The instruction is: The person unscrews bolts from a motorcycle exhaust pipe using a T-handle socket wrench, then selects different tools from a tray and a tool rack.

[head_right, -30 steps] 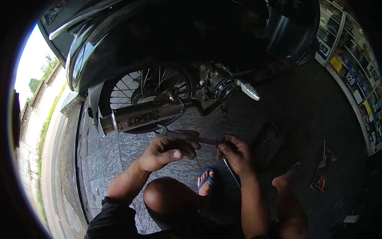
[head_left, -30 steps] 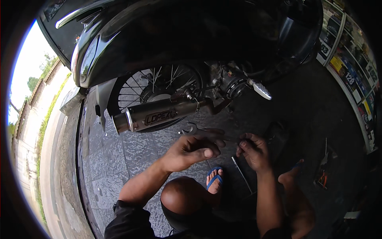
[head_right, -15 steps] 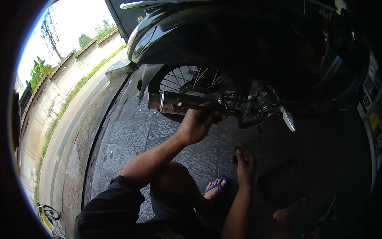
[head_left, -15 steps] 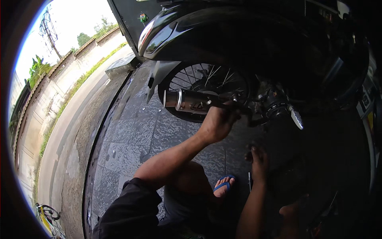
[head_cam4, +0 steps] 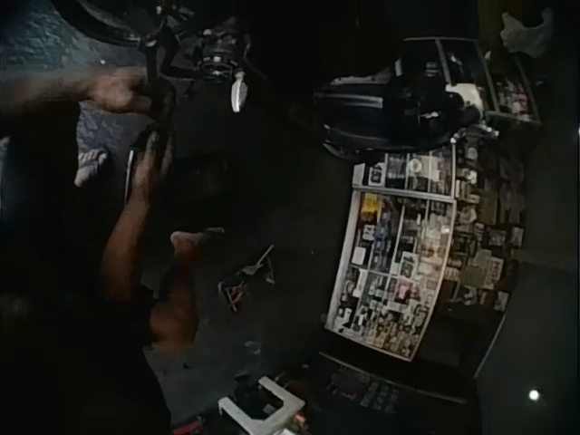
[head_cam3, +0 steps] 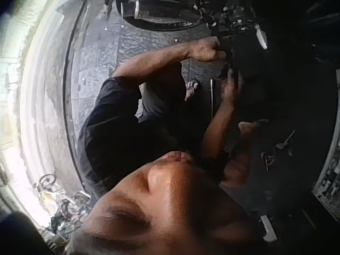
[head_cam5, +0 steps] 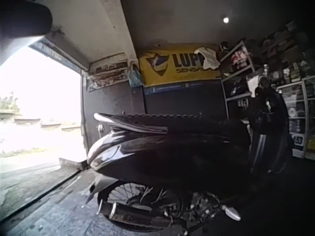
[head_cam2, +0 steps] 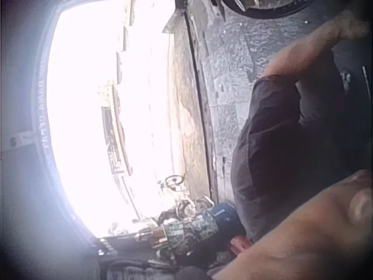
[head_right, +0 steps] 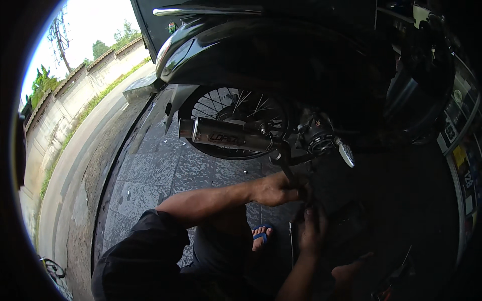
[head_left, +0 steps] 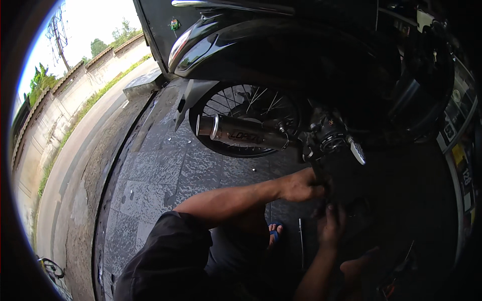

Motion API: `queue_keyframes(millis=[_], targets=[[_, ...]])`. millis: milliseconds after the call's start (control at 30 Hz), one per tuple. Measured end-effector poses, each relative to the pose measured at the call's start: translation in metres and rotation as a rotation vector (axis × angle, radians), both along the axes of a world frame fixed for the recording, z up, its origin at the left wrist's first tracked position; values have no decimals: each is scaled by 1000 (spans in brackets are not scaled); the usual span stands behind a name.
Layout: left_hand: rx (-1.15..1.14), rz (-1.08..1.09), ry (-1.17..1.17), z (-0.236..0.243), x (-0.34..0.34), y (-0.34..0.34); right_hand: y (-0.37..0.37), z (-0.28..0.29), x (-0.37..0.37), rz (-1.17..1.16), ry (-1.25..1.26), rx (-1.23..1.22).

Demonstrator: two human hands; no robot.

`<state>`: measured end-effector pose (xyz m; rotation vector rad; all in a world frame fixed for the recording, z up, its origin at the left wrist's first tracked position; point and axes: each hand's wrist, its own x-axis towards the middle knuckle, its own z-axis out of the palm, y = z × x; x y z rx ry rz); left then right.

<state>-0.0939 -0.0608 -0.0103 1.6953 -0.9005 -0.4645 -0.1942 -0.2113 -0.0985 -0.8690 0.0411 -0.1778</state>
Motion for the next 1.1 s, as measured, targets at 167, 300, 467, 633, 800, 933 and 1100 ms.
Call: queue_keyframes(millis=[167, 300, 467, 633, 800, 933, 1100], targets=[[43, 79, -125, 9, -3, 27, 1, -7, 11, -76, -11, -204], [90, 165, -153, 3, 2, 50, 17, -18, 24, -42, 17, -178], [-61, 605, -235, 26, 11, 96, 13, -125, 29, 158, 426, -667], [75, 835, -542, 60, 75, 96, -41, -326, -81, 156, 721, -1365], [661, 880, -787, 46, 132, 102, -54, -357, -134, 179, 858, -1411], [509, 867, -733, 25, 154, 111, -46, -335, -138, 173, 767, -1642], [236, 791, -371, 26, 154, 127, -172, -213, -106, -761, 814, -1888]])
